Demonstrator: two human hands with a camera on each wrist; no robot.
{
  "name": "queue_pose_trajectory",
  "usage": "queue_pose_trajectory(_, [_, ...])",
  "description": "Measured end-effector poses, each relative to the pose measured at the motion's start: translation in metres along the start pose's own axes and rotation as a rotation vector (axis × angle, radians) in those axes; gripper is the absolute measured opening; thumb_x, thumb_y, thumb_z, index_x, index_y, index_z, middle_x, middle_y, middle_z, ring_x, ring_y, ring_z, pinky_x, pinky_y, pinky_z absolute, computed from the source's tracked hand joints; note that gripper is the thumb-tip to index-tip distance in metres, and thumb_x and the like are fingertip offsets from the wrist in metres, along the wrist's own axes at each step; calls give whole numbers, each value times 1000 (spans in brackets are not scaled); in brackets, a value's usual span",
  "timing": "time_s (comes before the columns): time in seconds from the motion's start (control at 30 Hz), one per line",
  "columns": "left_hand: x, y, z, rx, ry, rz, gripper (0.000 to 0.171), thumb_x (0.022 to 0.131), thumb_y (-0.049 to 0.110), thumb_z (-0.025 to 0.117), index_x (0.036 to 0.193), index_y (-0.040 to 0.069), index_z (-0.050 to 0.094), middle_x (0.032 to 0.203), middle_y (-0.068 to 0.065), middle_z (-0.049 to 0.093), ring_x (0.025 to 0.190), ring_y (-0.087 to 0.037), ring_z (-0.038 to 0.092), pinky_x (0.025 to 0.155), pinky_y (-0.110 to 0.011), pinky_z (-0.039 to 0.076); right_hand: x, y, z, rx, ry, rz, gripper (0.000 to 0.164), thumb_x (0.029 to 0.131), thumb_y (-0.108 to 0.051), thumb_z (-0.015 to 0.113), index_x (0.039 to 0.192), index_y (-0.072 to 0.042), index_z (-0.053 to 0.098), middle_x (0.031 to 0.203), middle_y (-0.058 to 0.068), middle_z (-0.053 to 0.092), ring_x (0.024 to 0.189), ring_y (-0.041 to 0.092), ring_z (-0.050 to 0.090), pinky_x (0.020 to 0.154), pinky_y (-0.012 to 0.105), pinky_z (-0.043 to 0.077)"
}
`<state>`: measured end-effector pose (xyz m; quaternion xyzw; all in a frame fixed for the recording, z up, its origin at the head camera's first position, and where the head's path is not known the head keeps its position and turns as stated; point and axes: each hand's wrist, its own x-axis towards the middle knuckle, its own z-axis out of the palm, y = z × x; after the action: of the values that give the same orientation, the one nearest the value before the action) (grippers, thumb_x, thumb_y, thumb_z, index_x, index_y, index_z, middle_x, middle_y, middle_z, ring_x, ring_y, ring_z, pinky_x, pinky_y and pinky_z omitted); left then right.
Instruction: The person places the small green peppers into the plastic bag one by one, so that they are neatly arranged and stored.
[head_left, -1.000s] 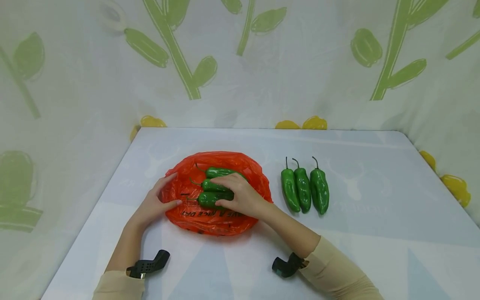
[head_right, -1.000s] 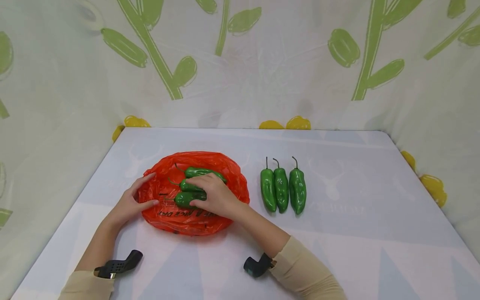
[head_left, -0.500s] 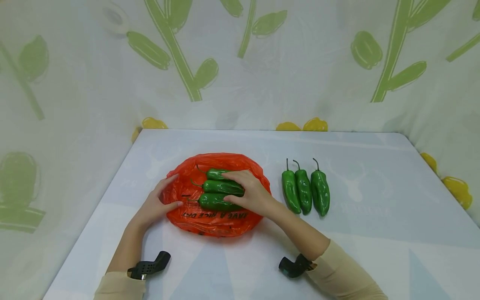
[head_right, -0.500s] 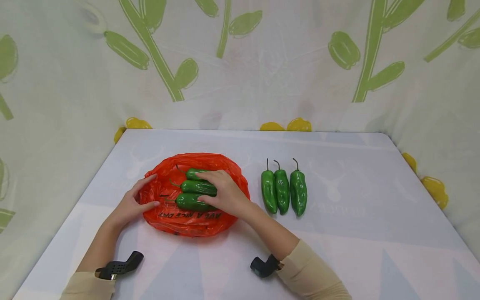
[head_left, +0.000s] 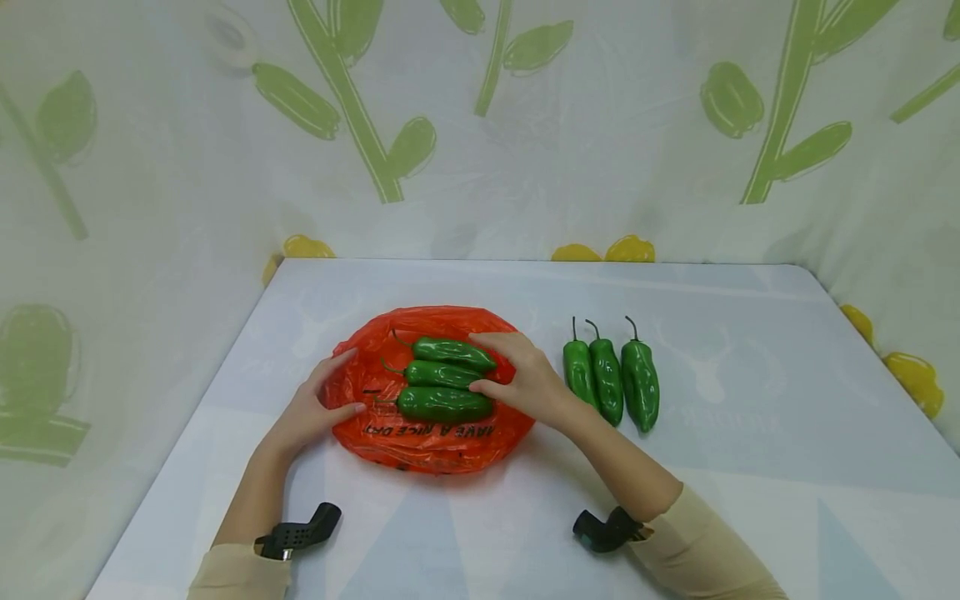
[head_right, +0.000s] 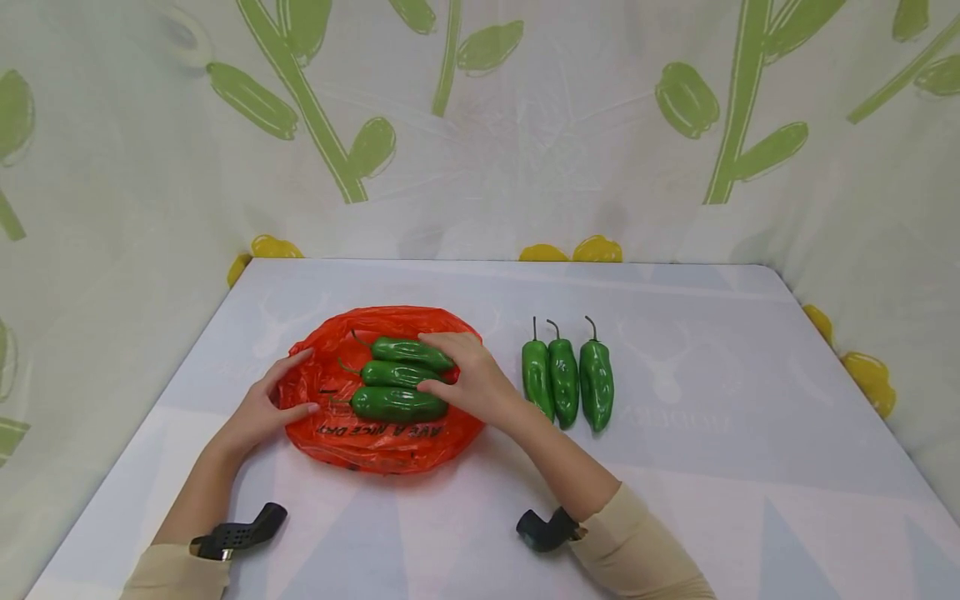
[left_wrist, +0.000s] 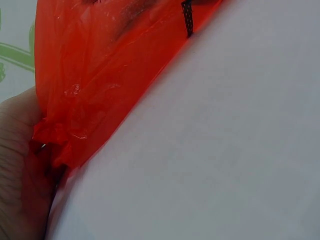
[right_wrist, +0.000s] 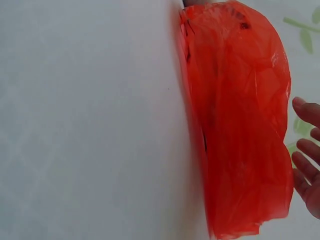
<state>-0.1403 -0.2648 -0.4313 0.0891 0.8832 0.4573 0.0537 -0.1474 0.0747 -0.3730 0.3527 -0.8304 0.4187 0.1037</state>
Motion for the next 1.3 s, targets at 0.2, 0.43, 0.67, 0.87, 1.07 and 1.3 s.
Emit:
queue_pose_trajectory(0.2, [-1, -1, -1, -14, -8, -7, 83, 79, 27, 75, 148, 26, 29, 152, -12, 27, 141, -38, 19, 103, -67, 29, -6, 2, -10, 5, 6, 34, 59, 75, -10, 79, 128, 0, 54, 126, 16, 58, 117, 29, 51, 93, 46, 50])
queue_pose_trajectory(0.43, [-1, 1, -4, -32, -39, -20, 83, 79, 29, 74, 148, 26, 29, 153, -12, 24, 141, -38, 16, 103, -67, 28, -16, 12, -26, -26, 74, 3, 60, 73, -7, 80, 127, 2, 55, 121, 18, 60, 112, 29, 54, 89, 49, 51])
queue_pose_trajectory(0.67, [1, 2, -12, -74, -96, -8, 81, 80, 28, 74, 148, 25, 30, 154, -11, 23, 142, -37, 14, 104, -65, 28, -25, 19, -44, -89, 123, 43, 63, 73, -7, 81, 129, -1, 54, 122, 17, 60, 108, 29, 56, 89, 51, 51])
queue_pose_trajectory(0.87, [4, 1, -14, -108, -134, 4, 82, 79, 27, 74, 148, 26, 30, 155, -10, 23, 142, -36, 15, 103, -60, 34, -34, 25, -58, -119, 159, 85, 65, 70, -3, 81, 129, 1, 54, 123, 17, 60, 107, 29, 56, 85, 51, 52])
queue_pose_trajectory(1.07, [5, -1, -18, -103, -155, 21, 81, 79, 25, 74, 148, 22, 31, 154, -10, 24, 142, -35, 15, 103, -60, 34, -43, 30, -70, -134, 188, 137, 66, 70, -5, 82, 130, -2, 54, 127, 14, 58, 109, 26, 56, 91, 39, 51])
queue_pose_trajectory(1.3, [3, -2, -20, -87, -154, 27, 83, 78, 25, 74, 148, 23, 30, 154, -11, 23, 142, -36, 15, 101, -60, 37, -51, 32, -82, -117, 225, 160, 67, 70, -1, 81, 131, -3, 53, 126, 14, 59, 108, 21, 54, 92, 22, 46])
